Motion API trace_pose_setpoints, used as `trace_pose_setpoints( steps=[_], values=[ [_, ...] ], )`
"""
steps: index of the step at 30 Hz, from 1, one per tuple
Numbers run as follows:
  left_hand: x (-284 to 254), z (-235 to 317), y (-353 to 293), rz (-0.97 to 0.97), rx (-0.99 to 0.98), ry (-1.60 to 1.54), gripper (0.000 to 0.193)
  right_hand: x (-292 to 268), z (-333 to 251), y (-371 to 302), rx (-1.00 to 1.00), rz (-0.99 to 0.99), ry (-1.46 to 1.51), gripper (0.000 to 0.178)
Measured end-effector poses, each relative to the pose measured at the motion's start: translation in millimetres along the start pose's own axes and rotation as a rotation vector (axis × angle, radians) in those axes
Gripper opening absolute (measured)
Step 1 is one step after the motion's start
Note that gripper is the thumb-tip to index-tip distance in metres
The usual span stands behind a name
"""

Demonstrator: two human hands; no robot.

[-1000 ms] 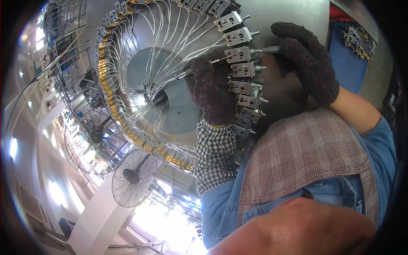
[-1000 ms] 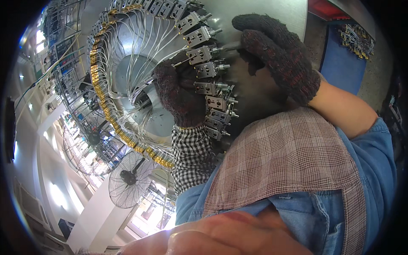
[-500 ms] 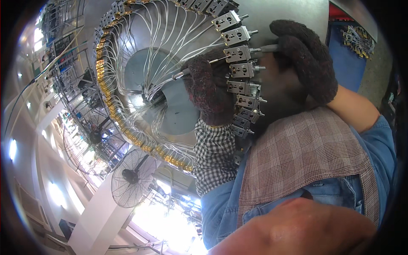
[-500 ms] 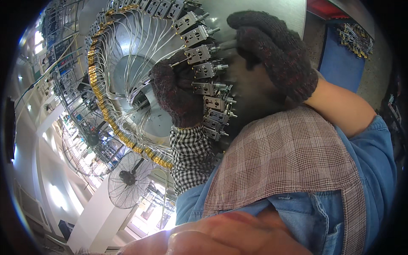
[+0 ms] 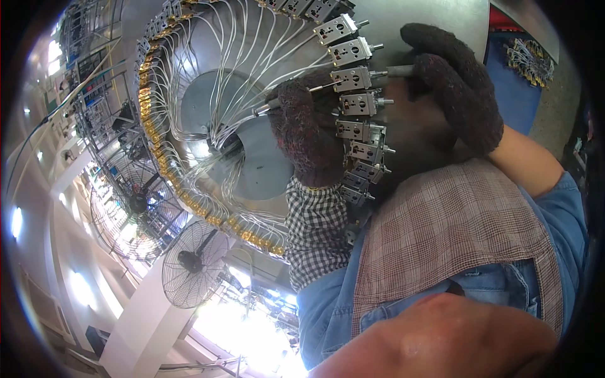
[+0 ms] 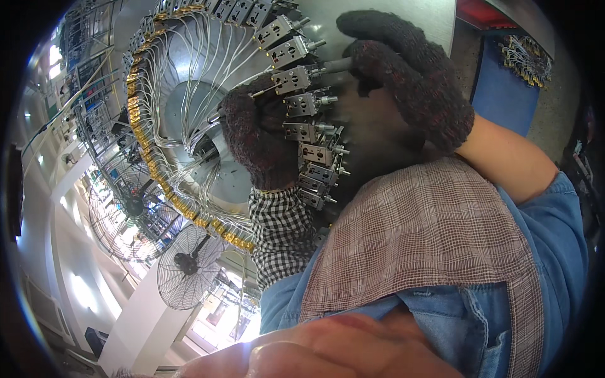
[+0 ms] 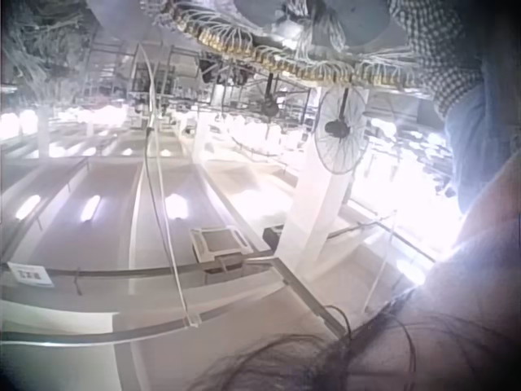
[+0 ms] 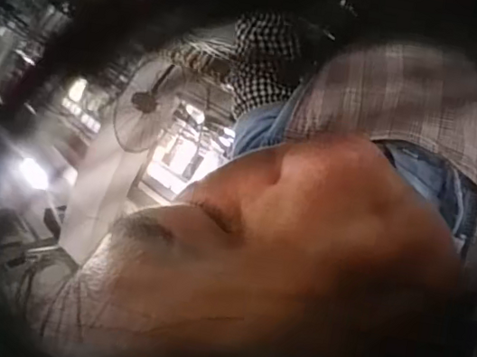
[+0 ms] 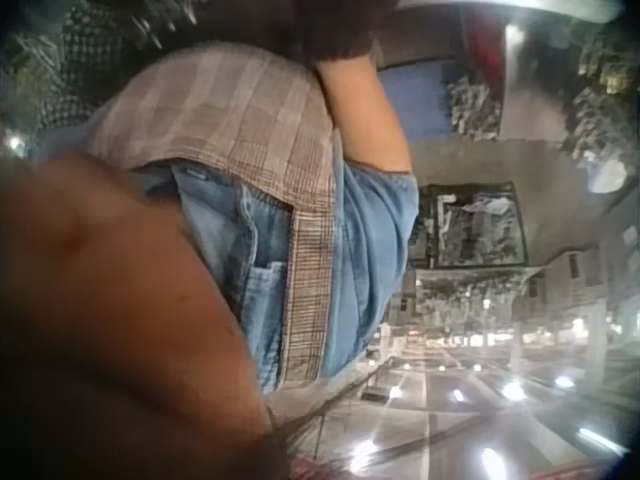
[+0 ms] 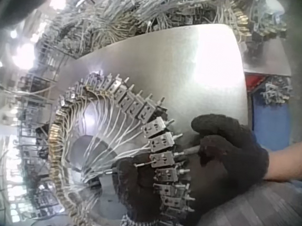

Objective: Assembling and organizing wires on a circular harness assembly board.

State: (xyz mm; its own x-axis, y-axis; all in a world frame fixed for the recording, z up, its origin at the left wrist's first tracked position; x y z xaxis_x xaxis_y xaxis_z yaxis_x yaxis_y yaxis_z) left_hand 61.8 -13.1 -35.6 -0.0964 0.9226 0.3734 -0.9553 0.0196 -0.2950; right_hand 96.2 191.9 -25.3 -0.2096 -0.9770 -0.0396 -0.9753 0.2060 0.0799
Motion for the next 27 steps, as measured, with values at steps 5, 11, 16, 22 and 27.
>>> trace_pose_setpoints(
  steps=[5, 11, 16, 22, 27],
  values=[
    [-10, 3, 0, 0.131, 0.042, 0.235, 0.035, 5, 24, -11, 0.479, 0.000, 0.383, 0.036],
    [-11, 2, 1, 0.045, 0.035, 0.137, 0.028, 8, 27, -8, 0.550, -0.072, 0.438, 0.035],
    [-2, 9, 1, 0.032, 0.081, 0.082, 0.025, 7, 29, -10, 0.538, 0.008, 0.485, 0.039],
    [-5, 9, 6, -0.020, 0.059, 0.061, 0.019, 6, 33, -9, 0.538, -0.017, 0.449, 0.038],
    [-4, 21, 7, -0.065, 0.437, 0.742, 0.019, 7, 33, -9, 0.506, -0.001, 0.477, 0.036]
  ],
)
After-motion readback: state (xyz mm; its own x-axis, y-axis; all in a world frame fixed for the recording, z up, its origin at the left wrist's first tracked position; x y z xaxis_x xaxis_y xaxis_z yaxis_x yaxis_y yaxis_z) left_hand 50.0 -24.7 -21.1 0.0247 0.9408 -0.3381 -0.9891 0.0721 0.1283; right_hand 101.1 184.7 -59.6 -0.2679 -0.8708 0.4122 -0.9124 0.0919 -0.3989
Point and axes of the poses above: each hand's wrist, its own y-axis towards the middle knuckle, its own x-axis out of the palm, z = x × y, the point moved 6 cm from there along y, towards the middle knuckle, and after that the axes turned 2 degrees about z, right-handed, at the moved point
